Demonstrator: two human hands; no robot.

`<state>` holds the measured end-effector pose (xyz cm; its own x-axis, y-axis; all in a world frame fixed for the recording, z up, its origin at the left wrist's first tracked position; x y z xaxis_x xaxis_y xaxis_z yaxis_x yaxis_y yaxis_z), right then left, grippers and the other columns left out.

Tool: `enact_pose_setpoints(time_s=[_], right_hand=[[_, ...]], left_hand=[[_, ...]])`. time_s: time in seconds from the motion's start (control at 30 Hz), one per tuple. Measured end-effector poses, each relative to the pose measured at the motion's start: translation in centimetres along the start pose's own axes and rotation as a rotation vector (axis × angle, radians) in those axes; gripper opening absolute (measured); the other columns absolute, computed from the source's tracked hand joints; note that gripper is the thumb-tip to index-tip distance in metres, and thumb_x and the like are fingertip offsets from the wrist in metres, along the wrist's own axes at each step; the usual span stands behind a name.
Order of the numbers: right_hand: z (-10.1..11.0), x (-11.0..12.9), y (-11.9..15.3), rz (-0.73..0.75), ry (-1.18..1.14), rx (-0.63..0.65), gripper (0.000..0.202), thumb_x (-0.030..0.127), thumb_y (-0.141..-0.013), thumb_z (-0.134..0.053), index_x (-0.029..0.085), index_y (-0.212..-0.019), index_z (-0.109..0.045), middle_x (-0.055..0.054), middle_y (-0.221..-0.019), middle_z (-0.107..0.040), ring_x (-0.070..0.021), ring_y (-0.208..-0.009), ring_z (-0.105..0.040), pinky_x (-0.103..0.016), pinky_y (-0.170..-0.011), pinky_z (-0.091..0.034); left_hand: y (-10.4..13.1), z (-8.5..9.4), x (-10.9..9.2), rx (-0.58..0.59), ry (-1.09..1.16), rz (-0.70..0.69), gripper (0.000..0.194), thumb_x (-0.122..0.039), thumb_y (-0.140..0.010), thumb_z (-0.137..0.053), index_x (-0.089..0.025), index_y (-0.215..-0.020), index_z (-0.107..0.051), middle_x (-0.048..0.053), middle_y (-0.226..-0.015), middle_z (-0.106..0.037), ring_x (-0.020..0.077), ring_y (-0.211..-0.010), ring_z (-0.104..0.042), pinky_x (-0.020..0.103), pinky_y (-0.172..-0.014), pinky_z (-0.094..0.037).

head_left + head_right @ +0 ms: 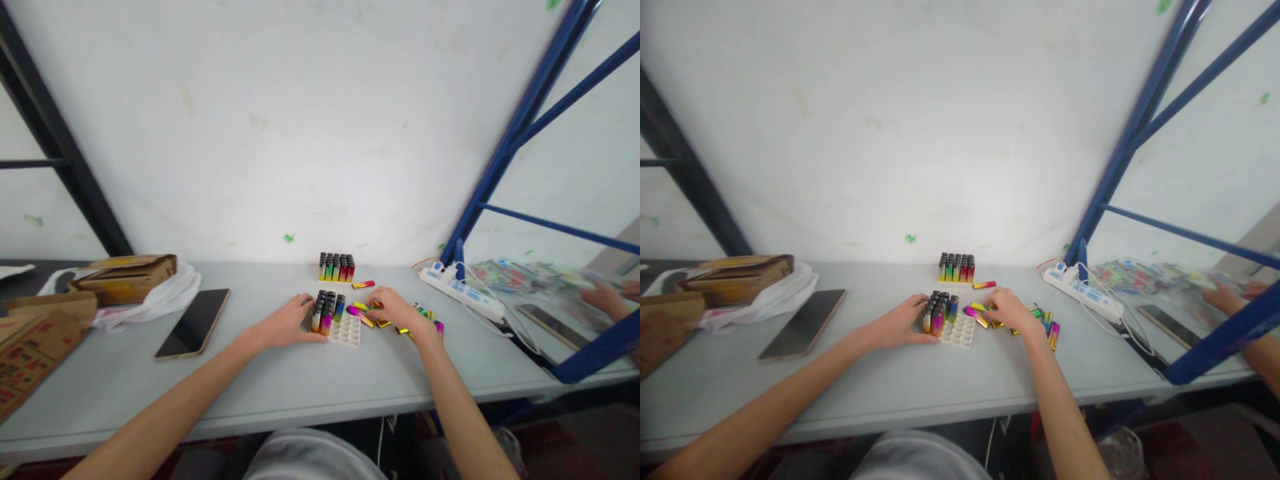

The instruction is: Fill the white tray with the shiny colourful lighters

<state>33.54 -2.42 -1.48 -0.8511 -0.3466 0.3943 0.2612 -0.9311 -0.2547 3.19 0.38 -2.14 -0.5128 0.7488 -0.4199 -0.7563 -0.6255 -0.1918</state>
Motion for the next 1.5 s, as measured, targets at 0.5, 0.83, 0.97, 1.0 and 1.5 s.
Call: enact_pose_setpoints(time_s=[0.5, 0.83, 0.97, 1.0, 1.5], right_hand=[[2.2, 3.8, -0.3, -0.111, -0.603, -0.228, 0.043, 0.060, -0.086, -0.069, 0.020, -0.103, -0.066, 0.000, -0.083, -0.067, -0.0124, -0.058, -0.053, -0.025, -0.054, -0.042], [1.4, 7.6, -0.7, -0.084, -0.921, -0.130, 0.059, 0.077, -0.092, -0.050, 0.020, -0.084, -0.061, -0.004, -0.080, -0.065, -0.0182, -0.076, -0.062, -0.030, -0.071, -0.052], [0.2, 8.9, -1.1, -0.129, -1.085, -0.126, 0.053, 0.077, -0.090, -0.055, 0.024, -0.091, -0.053, 0.007, -0.063, -0.044, -0.0115, -0.052, -0.042, -0.025, -0.053, -0.043], [-0.2, 8.8, -1.3, -0.163, -1.071, -0.164, 0.053, 0.077, -0.089, -0.055, 0.024, -0.087, -0.050, 0.009, -0.060, -0.037, -0.0104, -0.048, -0.034, -0.024, -0.048, -0.036], [-1.3, 8.7, -1.4, -0.216, -0.538, -0.472, 0.041, 0.048, -0.089, -0.049, 0.024, -0.057, -0.037, 0.004, -0.052, -0.039, -0.0132, -0.054, -0.038, -0.028, -0.054, -0.025]], left_hand=[[0.1, 0.3, -0.2, -0.012, 0.016, -0.004, 0.078, -0.072, -0.077, -0.077, -0.017, -0.131, -0.063, 0.017, -0.137, -0.059, 0.0366, -0.129, -0.058, 0.045, -0.117, -0.045], [0.1, 0.3, 0.0, -0.027, 0.036, -0.025, 0.079, -0.071, -0.077, -0.077, -0.018, -0.133, -0.061, 0.016, -0.137, -0.059, 0.0362, -0.128, -0.058, 0.049, -0.115, -0.045], [0.1, 0.2, 0.0, -0.041, 0.036, -0.036, 0.079, -0.071, -0.077, -0.077, -0.018, -0.132, -0.062, 0.017, -0.135, -0.060, 0.0363, -0.127, -0.058, 0.049, -0.115, -0.045], [0.1, 0.2, 0.0, -0.040, 0.036, -0.038, 0.078, -0.071, -0.077, -0.077, -0.018, -0.132, -0.062, 0.017, -0.135, -0.060, 0.0363, -0.127, -0.058, 0.049, -0.115, -0.045], [0.2, 0.3, -0.2, -0.024, 0.011, -0.030, 0.080, -0.074, -0.077, -0.075, -0.017, -0.132, -0.062, 0.017, -0.136, -0.060, 0.0367, -0.129, -0.057, 0.048, -0.116, -0.044]])
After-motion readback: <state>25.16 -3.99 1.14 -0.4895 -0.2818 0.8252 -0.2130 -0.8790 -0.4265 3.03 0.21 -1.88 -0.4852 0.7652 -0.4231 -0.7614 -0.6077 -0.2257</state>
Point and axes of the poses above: each hand's wrist, its own y-axis away from the middle knuckle, its own z-axis out of the back of the hand, x = y × z, the point moved 3 cm from there along -y, towards the middle knuckle
